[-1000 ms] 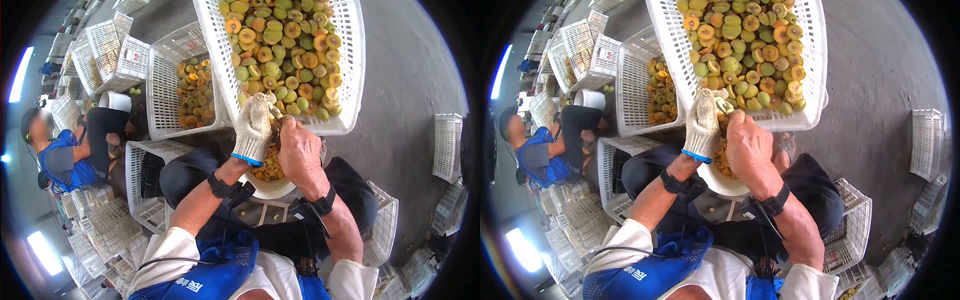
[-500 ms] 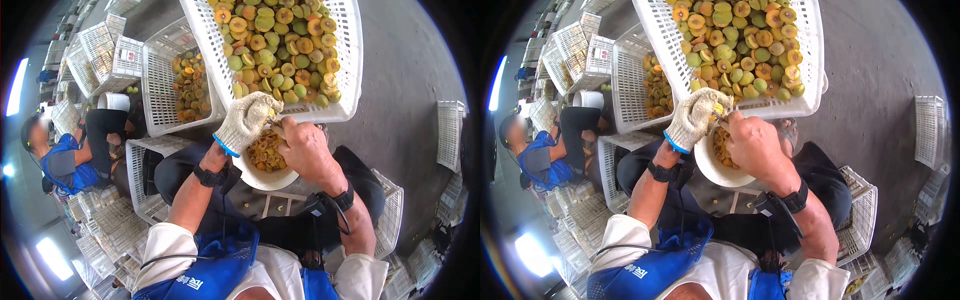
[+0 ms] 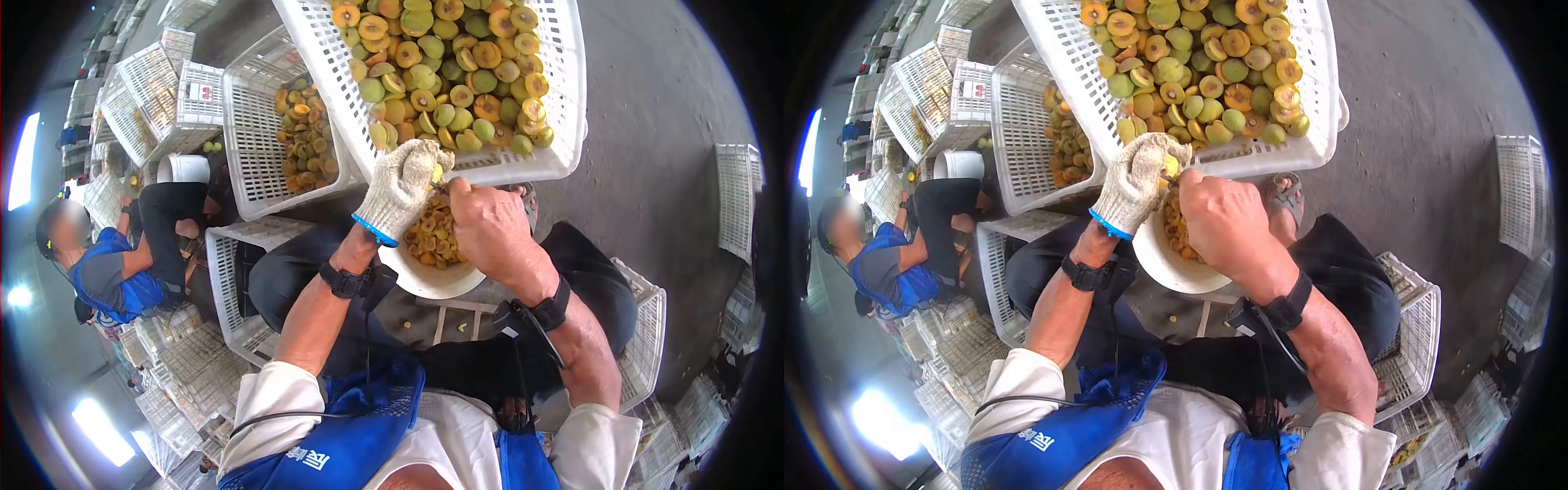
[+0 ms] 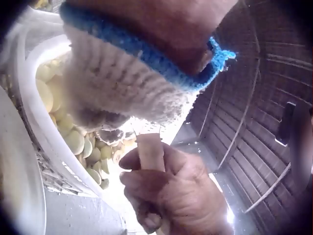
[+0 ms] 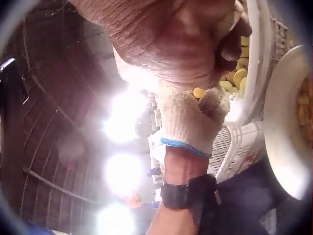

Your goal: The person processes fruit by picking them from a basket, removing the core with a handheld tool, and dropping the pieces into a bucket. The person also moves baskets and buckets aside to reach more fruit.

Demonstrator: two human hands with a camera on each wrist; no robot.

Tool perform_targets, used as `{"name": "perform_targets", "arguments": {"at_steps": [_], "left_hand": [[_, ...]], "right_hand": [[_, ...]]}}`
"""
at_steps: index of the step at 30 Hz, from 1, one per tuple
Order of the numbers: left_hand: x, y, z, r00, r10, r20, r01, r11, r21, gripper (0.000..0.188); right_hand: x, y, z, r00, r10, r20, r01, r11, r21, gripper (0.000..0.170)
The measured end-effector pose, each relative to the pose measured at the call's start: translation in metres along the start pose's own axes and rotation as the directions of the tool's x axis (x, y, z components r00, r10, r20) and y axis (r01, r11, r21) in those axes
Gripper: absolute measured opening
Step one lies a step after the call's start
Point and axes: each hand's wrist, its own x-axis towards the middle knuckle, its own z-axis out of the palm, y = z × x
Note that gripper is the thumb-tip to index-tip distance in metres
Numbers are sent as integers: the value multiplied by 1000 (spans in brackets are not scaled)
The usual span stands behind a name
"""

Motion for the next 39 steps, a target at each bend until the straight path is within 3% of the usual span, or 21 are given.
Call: {"name": "perform_targets", "arguments": {"at_steps": [3,5,7,8,9,10,13,15,18,22,23,25,27,28,29,31,33,34,35,37,39], "left_hand": [[-3,35,9,994,-104,-22,100,986,-132,27],[2,24,2,999,-43,10,44,997,-71,28],[3,25,-4,999,14,43,-14,1000,-9,29],[4,32,-6,996,49,79,-48,999,-10,30],[3,37,-6,990,80,115,-79,997,-14,32],[3,37,-5,994,-5,108,21,988,-154,34],[4,44,-8,979,-171,112,197,938,-287,35],[5,33,-7,986,-130,105,157,934,-321,37],[2,38,2,966,-250,57,250,867,-431,46],[15,47,-15,939,-343,-28,247,729,-638,45],[15,49,-15,959,-232,-163,69,749,-659,44],[18,49,-34,981,-160,-113,66,813,-579,40],[16,41,-55,966,-19,-257,-87,914,-395,38],[19,41,-65,929,172,-328,-221,968,-116,38],[19,38,-86,929,215,-302,-159,967,201,37],[25,32,-105,878,225,-423,-70,934,350,27],[28,36,-127,842,457,-288,-113,671,733,29],[31,43,-129,859,426,-284,-3,560,829,31],[29,57,-127,858,428,-284,-4,558,830,31],[28,80,-120,904,249,-347,305,191,933,37],[32,88,-105,893,333,-302,166,379,910,33]], "right_hand": [[0,0,0,1000,8,6,-8,1000,-13,19],[0,-1,2,998,42,46,-43,999,23,19],[-2,0,6,999,6,-33,3,964,267,21],[0,-1,5,999,4,-35,6,963,268,21],[1,-1,2,998,56,42,-67,936,345,21],[2,0,1,987,103,121,-144,899,412,22],[5,8,5,993,76,87,-103,926,363,27],[0,4,5,994,89,63,-103,949,297,29],[-16,-6,10,993,118,11,-118,976,180,33],[-42,-8,34,994,100,-35,-97,992,76,34],[-45,-7,39,995,72,-73,-66,995,81,34],[-51,-3,44,997,-11,-77,18,996,88,29],[-53,3,51,996,-87,35,86,996,40,21],[-55,12,61,992,-122,29,123,992,-28,15],[-58,14,64,993,-118,25,119,992,-33,15],[-62,14,64,961,-142,238,152,988,-27,13],[-58,9,54,961,-199,194,201,980,8,12],[-56,6,49,962,-172,210,172,985,16,12],[-54,4,46,964,-143,226,140,990,27,12],[-51,5,39,966,-105,238,104,994,14,14],[-48,3,32,995,-61,76,57,997,44,17]]}}
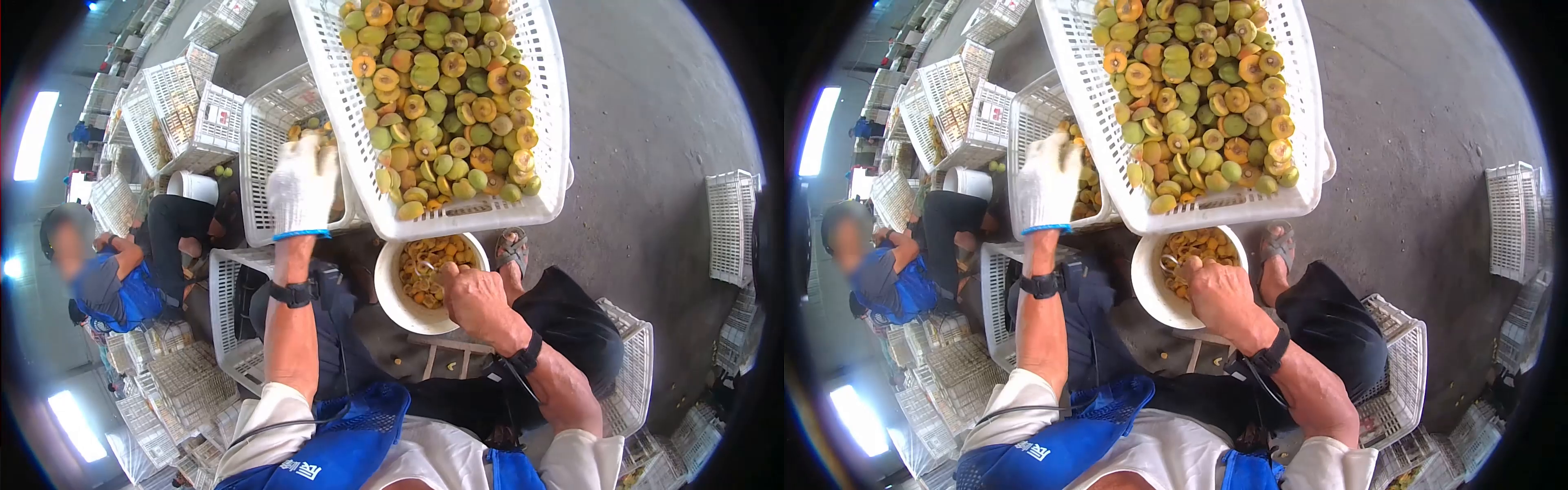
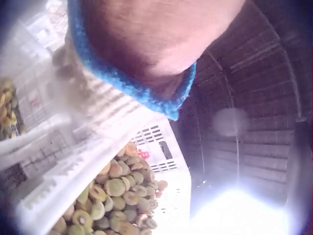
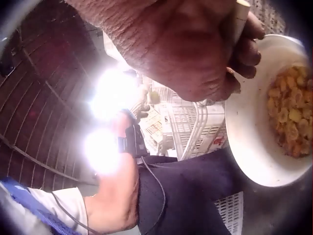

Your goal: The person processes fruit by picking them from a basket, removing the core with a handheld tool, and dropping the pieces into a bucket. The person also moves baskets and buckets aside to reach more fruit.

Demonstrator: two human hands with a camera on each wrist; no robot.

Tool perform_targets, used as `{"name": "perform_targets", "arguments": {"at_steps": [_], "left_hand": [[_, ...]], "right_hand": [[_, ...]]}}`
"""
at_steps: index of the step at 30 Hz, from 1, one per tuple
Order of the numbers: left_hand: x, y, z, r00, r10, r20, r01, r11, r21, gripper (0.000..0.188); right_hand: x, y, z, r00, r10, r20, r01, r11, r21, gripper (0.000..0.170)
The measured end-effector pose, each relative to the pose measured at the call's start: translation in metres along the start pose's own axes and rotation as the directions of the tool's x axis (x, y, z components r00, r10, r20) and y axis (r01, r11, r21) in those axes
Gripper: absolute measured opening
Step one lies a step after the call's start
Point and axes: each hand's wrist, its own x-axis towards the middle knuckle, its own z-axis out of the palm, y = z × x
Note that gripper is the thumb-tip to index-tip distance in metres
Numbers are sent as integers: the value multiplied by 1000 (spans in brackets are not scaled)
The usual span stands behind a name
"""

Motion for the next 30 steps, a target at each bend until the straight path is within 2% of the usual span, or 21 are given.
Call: {"name": "perform_targets", "arguments": {"at_steps": [2,4,6,7,8,10,11,14,16,17,18,19,20,21,22,24,25,26,28,29,30], "left_hand": [[1,21,18,987,158,-20,-157,947,-280,31],[7,56,41,960,279,30,-261,926,-273,32],[18,83,65,923,353,152,-351,936,-41,36],[29,98,70,897,322,302,-336,942,-5,42],[39,100,87,865,409,290,-436,899,34,44],[51,104,109,826,410,386,-475,876,88,46],[56,106,115,822,414,390,-482,872,89,46],[64,107,129,792,370,485,-470,877,99,47],[65,101,127,841,345,417,-384,923,10,49],[62,97,122,879,319,354,-321,946,-56,43],[61,93,116,880,323,348,-326,944,-52,43],[59,89,108,897,189,399,-56,945,-321,40],[53,84,101,873,70,482,231,812,-535,36],[37,76,99,876,97,473,422,323,-847,31],[27,64,102,879,188,438,440,33,-897,31],[4,63,77,843,194,501,533,-186,-825,35],[-7,70,47,779,245,577,627,-321,-710,40],[-16,76,45,797,159,583,598,-352,-721,44],[-32,71,27,783,266,563,622,-341,-704,46],[-37,75,23,784,197,588,620,-263,-739,51],[-41,75,21,783,195,591,622,-265,-737,51]], "right_hand": [[6,-4,-11,999,18,-32,-17,1000,25,19],[11,-5,-14,997,40,-70,-36,998,49,21],[13,-3,-15,994,73,-86,-67,995,70,23],[14,-2,-11,991,62,-123,-52,995,82,20],[14,-3,-12,990,65,-129,-55,995,82,20],[14,-4,-13,985,83,-151,-67,992,106,19],[14,-2,-13,981,76,-180,-56,992,111,17],[15,2,-13,978,93,-189,-67,988,139,19],[15,1,-19,973,138,-185,-104,978,182,21],[17,2,-25,968,171,-183,-131,968,216,23],[19,2,-33,967,169,-192,-126,968,216,23],[21,1,-42,955,239,-178,-181,939,291,26],[22,0,-52,940,304,-154,-231,902,364,29],[24,-2,-61,937,328,-121,-255,877,406,31],[25,1,-63,941,315,-122,-242,880,408,31],[27,5,-64,941,222,-254,-84,883,463,30],[28,3,-67,943,214,-253,-70,876,477,29],[30,0,-69,947,204,-247,-63,875,479,29],[34,-5,-71,951,190,-242,-46,864,501,28],[35,-7,-70,946,152,-286,-5,889,458,27],[36,-10,-69,947,153,-282,-7,889,458,27]]}}
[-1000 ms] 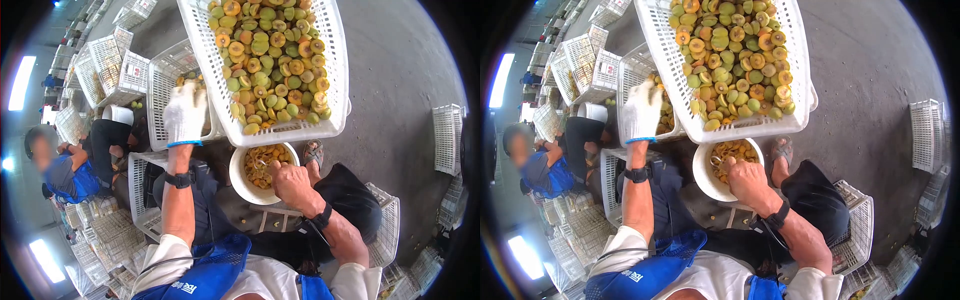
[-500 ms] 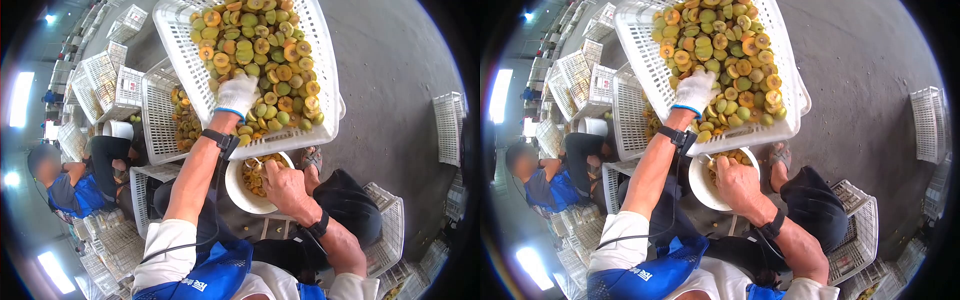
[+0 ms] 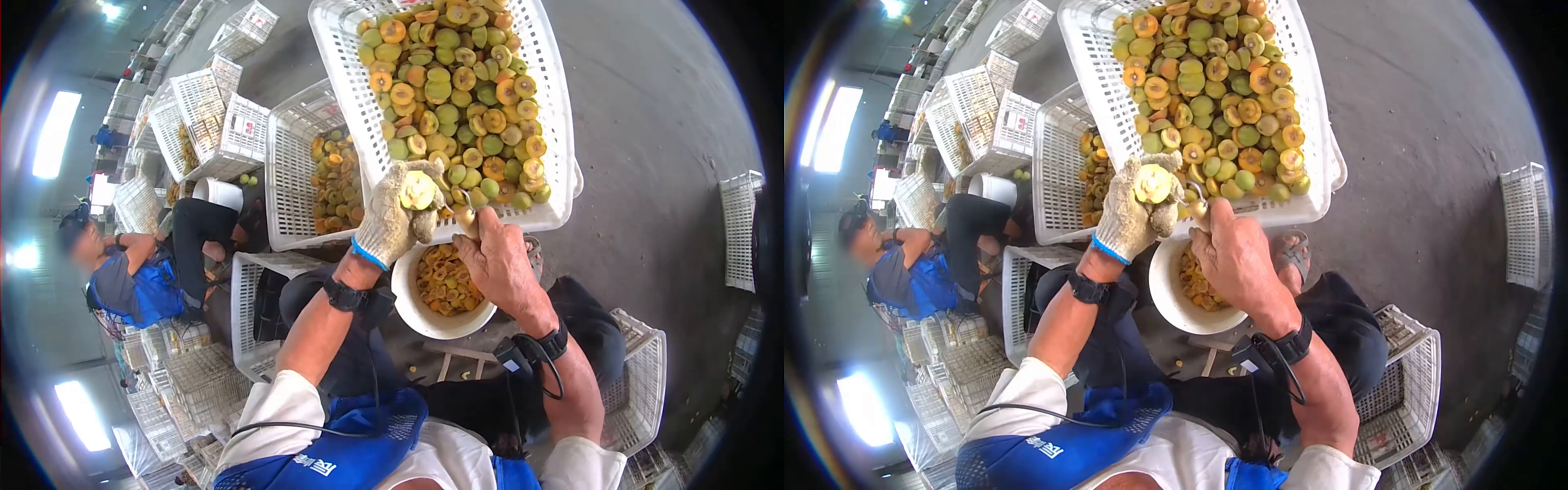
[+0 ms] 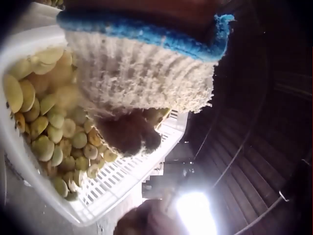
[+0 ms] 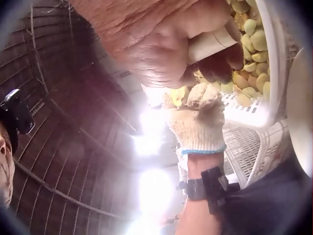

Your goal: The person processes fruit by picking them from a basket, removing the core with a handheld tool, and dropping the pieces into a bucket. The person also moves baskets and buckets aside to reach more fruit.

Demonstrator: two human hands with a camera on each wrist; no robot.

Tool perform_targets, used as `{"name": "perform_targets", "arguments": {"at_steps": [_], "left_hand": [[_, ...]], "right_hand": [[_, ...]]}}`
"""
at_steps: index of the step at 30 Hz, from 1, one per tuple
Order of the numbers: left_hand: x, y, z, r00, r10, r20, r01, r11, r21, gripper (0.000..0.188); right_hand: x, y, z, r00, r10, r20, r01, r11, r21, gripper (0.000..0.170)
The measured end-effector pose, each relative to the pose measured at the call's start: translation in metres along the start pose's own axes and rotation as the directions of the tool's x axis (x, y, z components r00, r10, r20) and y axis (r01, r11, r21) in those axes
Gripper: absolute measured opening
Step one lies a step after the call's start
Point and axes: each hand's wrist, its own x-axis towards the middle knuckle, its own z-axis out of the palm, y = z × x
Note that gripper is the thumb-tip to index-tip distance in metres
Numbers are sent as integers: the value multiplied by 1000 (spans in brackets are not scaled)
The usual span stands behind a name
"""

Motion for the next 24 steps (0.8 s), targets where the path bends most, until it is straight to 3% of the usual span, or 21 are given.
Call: {"name": "perform_targets", "arguments": {"at_steps": [4,7,8,11,19,21,24], "left_hand": [[-6,-12,-1,988,-122,-90,111,987,-115,57],[-2,-26,0,985,56,-162,-45,997,70,57],[-2,-30,-3,985,49,-164,-40,997,63,57],[-3,-37,-5,987,148,-64,-134,973,190,54],[-7,-36,0,986,137,-89,-118,974,194,49],[-7,-37,-1,966,256,-37,-229,911,342,33],[-7,-43,3,934,351,-66,-293,858,422,27]], "right_hand": [[5,-3,8,999,-23,-31,17,987,-162,23],[9,4,16,998,-32,-54,17,966,-257,21],[11,6,19,997,-33,-66,12,954,-301,20],[13,9,23,996,-56,-75,26,934,-356,21],[15,-2,29,992,-59,-115,-17,820,-572,24],[15,-3,32,991,-63,-115,-22,789,-614,26],[16,-4,36,995,-42,-91,-30,735,-678,31]]}}
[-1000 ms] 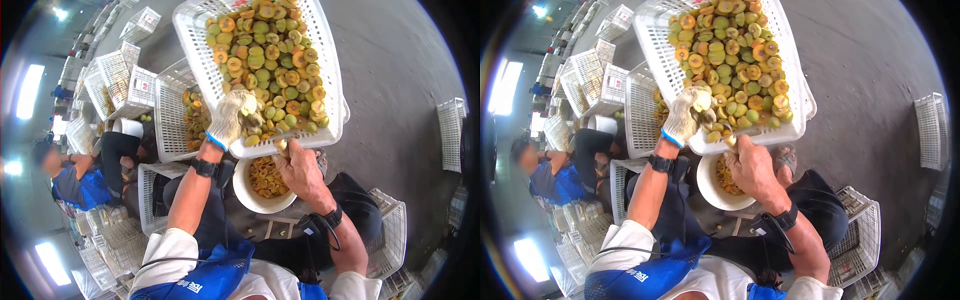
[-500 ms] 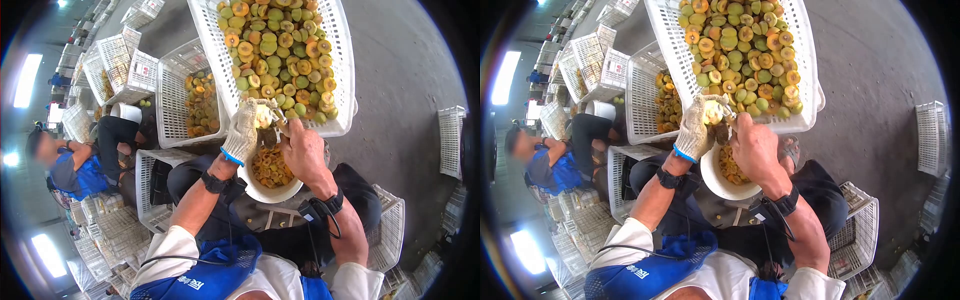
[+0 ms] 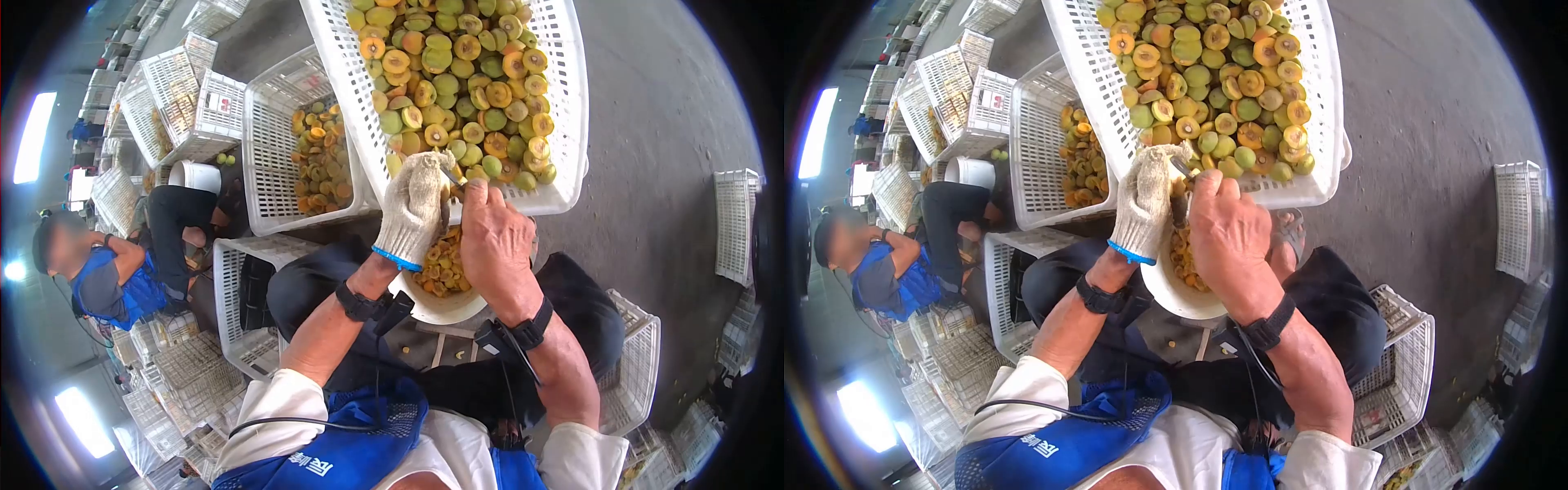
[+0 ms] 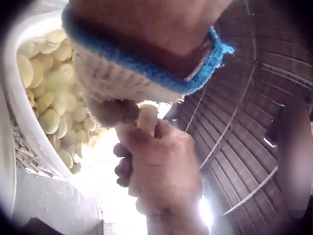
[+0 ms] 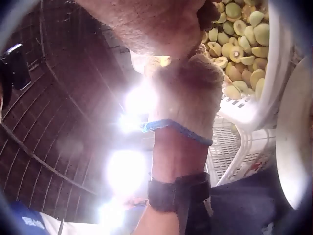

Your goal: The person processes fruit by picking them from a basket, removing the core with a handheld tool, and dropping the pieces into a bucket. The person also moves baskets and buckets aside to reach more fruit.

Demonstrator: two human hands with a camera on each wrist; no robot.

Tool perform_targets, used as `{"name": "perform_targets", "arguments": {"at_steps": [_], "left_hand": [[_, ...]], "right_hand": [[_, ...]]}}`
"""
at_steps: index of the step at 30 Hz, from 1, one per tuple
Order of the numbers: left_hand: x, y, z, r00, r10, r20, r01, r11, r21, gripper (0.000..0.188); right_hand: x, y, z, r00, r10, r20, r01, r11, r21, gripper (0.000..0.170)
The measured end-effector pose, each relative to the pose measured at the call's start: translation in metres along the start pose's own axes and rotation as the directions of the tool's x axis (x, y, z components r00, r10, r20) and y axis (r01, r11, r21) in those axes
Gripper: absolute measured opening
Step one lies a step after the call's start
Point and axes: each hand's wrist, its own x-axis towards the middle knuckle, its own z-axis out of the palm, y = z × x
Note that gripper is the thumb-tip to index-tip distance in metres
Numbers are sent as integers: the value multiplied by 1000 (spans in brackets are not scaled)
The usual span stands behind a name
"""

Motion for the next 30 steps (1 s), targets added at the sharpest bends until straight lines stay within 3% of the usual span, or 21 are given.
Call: {"name": "perform_targets", "arguments": {"at_steps": [1,5,10,14,16,17,23,25,26,28,29,30], "left_hand": [[-1,4,2,994,-110,-9,109,989,-100,25],[6,-1,-8,998,-48,40,44,995,95,22],[9,-11,-16,991,-61,121,47,993,108,24],[7,-12,-12,994,-90,65,88,996,30,26],[9,-10,-13,994,-78,78,69,992,105,47],[11,-9,-13,994,-77,81,68,992,107,47],[15,-6,-11,979,29,200,-63,984,168,49],[19,-5,-8,947,224,229,-281,925,255,49],[19,-1,-10,948,220,231,-278,926,257,49],[17,9,-16,947,-83,309,-1,965,263,49],[17,10,-15,947,-83,309,-2,964,266,49],[16,11,-13,944,-166,286,103,969,222,51]], "right_hand": [[0,0,1,1000,-18,14,18,1000,-6,32],[0,0,0,996,-58,73,59,998,-10,33],[-7,-1,2,990,-63,129,70,996,-57,34],[-9,-4,10,992,-47,119,56,996,-68,42],[-10,-1,7,994,-75,85,83,993,-86,44],[-10,0,6,993,-104,57,110,989,-102,47],[-9,10,-7,983,-147,113,156,985,-75,46],[-8,13,-8,981,-136,138,140,990,-22,43],[-9,14,-8,978,-130,166,127,991,30,40],[-13,18,-8,976,-118,185,103,991,88,34],[-13,20,-7,974,-112,198,84,986,141,28],[-13,20,-4,974,-112,197,84,986,142,28]]}}
